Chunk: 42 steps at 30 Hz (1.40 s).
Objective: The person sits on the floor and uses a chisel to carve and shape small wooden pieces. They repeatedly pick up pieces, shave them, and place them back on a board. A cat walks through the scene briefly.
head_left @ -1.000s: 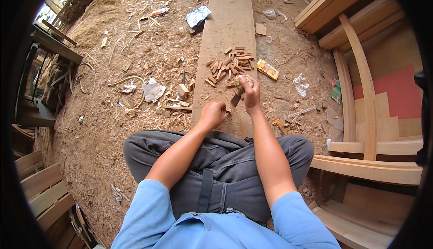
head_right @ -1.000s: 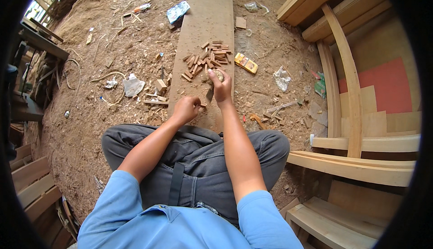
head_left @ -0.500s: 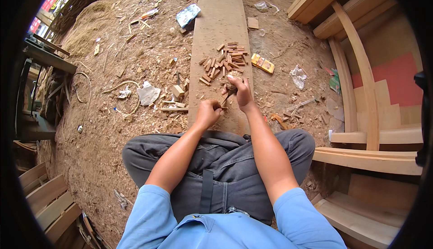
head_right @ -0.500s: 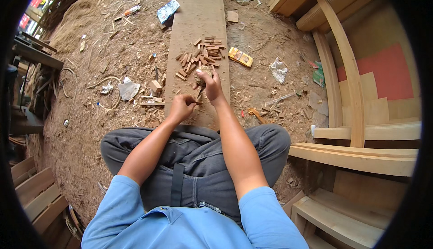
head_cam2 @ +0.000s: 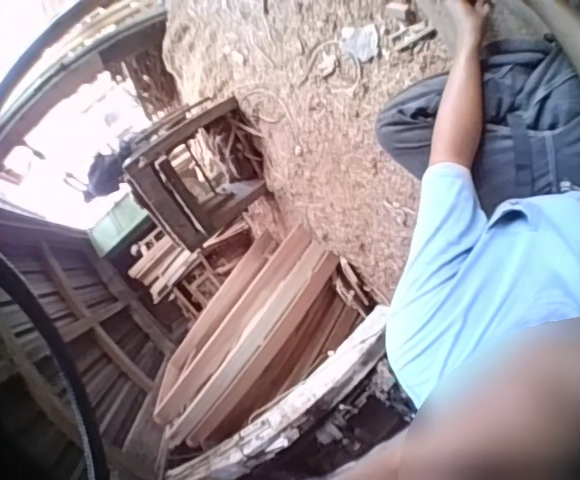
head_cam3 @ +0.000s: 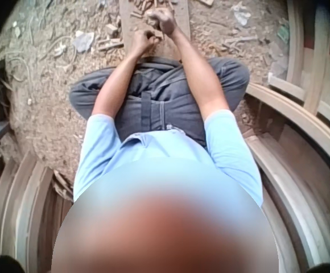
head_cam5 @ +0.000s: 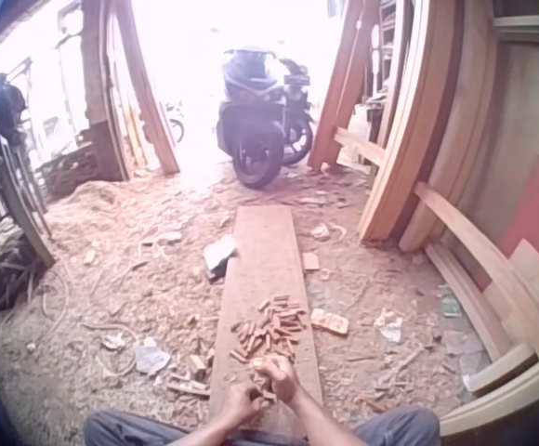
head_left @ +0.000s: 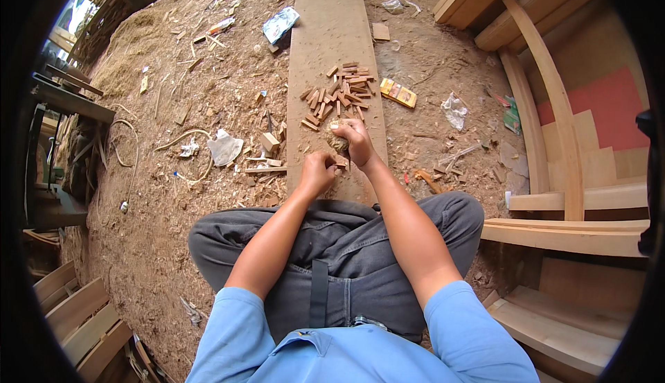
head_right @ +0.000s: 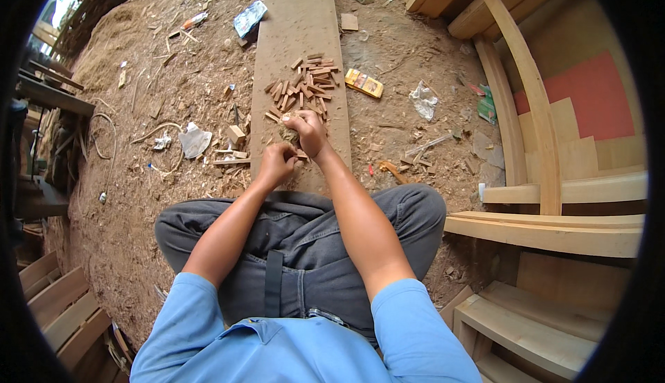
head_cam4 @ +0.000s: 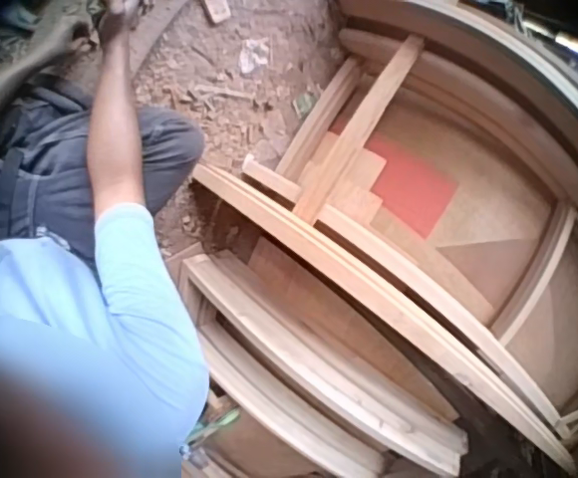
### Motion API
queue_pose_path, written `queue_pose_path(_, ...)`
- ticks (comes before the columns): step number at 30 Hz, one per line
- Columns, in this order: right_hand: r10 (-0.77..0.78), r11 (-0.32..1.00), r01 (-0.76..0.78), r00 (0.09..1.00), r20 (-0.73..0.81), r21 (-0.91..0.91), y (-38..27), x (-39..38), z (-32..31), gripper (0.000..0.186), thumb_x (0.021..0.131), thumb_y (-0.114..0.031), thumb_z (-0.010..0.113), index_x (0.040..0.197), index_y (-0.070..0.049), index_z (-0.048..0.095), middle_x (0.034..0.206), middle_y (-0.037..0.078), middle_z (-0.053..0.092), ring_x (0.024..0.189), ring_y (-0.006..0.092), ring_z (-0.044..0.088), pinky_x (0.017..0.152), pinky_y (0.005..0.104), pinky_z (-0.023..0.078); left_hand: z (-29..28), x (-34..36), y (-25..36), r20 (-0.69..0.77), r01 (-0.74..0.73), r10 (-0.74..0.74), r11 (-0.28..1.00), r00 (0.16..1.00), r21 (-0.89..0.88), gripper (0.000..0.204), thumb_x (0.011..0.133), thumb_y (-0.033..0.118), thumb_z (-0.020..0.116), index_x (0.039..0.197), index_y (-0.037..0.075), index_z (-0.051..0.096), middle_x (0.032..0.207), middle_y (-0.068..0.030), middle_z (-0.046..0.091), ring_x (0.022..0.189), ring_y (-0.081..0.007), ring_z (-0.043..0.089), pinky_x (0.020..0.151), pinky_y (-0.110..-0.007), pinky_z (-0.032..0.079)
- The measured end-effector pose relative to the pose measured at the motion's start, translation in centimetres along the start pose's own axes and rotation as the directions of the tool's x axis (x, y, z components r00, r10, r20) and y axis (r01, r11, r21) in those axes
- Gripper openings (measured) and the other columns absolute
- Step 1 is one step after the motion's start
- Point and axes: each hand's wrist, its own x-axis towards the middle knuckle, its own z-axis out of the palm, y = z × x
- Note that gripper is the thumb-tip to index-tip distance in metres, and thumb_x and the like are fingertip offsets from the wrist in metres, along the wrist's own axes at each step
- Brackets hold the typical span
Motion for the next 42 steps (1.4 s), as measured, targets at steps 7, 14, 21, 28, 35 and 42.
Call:
queue_pose_path(7, -0.016, 0.997, 0.007, 0.994, 0.112, 0.081, 1.0, 0.8, -0.9, 0.02, 0.083, -0.022, 0.065, 0.084, -0.002, 0.063, 0.073, 0.001, 0.059, 0.071, 0.0096, 0.056, 0.069, 0.0243, 0.046, 0.1, -0.1, -0.2, -0.009, -0.028, 0.028, 0.999, 1.0, 0.015, 0.01, 0.076, 0.0, 0.068, 0.084, -0.003, 0.072, 0.08, -0.018, 0.072, 0.074, -0.0258, 0.072, 0.071, -0.034, 0.056)
queue_pose_path(14, 0.004, 0.978, -0.015, 0.999, 0.052, 0.209, 0.7, 0.4, -0.6, 0.021, 0.082, -0.022, 0.063, 0.071, -0.004, 0.064, 0.063, -0.001, 0.057, 0.061, 0.0084, 0.052, 0.059, 0.0236, 0.041, 0.3, -0.1, -0.5, -0.003, -0.036, 0.036, 0.999, 0.999, -0.026, 0.01, 0.075, 0.0, 0.071, 0.084, -0.004, 0.071, 0.079, -0.0185, 0.071, 0.075, -0.026, 0.072, 0.071, -0.034, 0.056)
queue_pose_path(21, -0.088, 0.967, 0.052, 0.987, 0.136, 0.25, 0.1, 0.4, -0.7, 0.023, 0.081, -0.02, 0.062, 0.07, 0.0, 0.064, 0.065, -0.001, 0.059, 0.061, 0.0079, 0.05, 0.058, 0.0242, 0.038, 0.4, 0.0, -0.7, 0.013, -0.024, 0.024, 0.999, 1.0, -0.031, 0.01, 0.075, 0.0, 0.071, 0.084, -0.004, 0.071, 0.08, -0.0186, 0.071, 0.073, -0.0259, 0.071, 0.071, -0.034, 0.056)
queue_pose_path(28, -0.139, 0.985, 0.121, 0.98, 0.145, 0.122, 0.7, 0.4, -0.4, 0.022, 0.082, -0.02, 0.062, 0.069, -0.002, 0.064, 0.066, -0.001, 0.06, 0.064, 0.0076, 0.051, 0.061, 0.0238, 0.039, 0.3, 0.1, -0.8, 0.008, -0.017, 0.018, 0.999, 1.0, -0.032, 0.009, 0.075, -0.001, 0.071, 0.084, -0.004, 0.071, 0.079, -0.0182, 0.071, 0.073, -0.0248, 0.071, 0.07, -0.034, 0.056)
queue_pose_path(35, -0.092, 0.994, 0.082, 0.985, 0.147, 0.075, 0.9, 0.6, -0.5, 0.023, 0.08, -0.022, 0.063, 0.071, -0.001, 0.065, 0.067, 0.0, 0.06, 0.062, 0.0079, 0.052, 0.061, 0.0245, 0.04, 0.3, -0.1, -0.5, 0.035, -0.011, 0.012, 0.999, 0.999, -0.04, 0.008, 0.078, -0.001, 0.069, 0.085, -0.004, 0.071, 0.077, -0.0179, 0.071, 0.072, -0.024, 0.071, 0.069, -0.034, 0.055)
queue_pose_path(42, -0.07, 0.993, 0.056, 0.989, 0.133, 0.106, 0.7, 0.4, -0.5, 0.02, 0.08, -0.019, 0.062, 0.071, -0.002, 0.064, 0.067, -0.002, 0.059, 0.063, 0.0079, 0.051, 0.061, 0.0247, 0.04, 0.0, -0.1, 0.0, 0.045, 0.033, -0.029, 0.996, 0.999, -0.08, 0.011, 0.075, 0.004, 0.068, 0.08, -0.006, 0.069, 0.08, -0.0251, 0.069, 0.078, -0.0375, 0.069, 0.075, -0.043, 0.055)
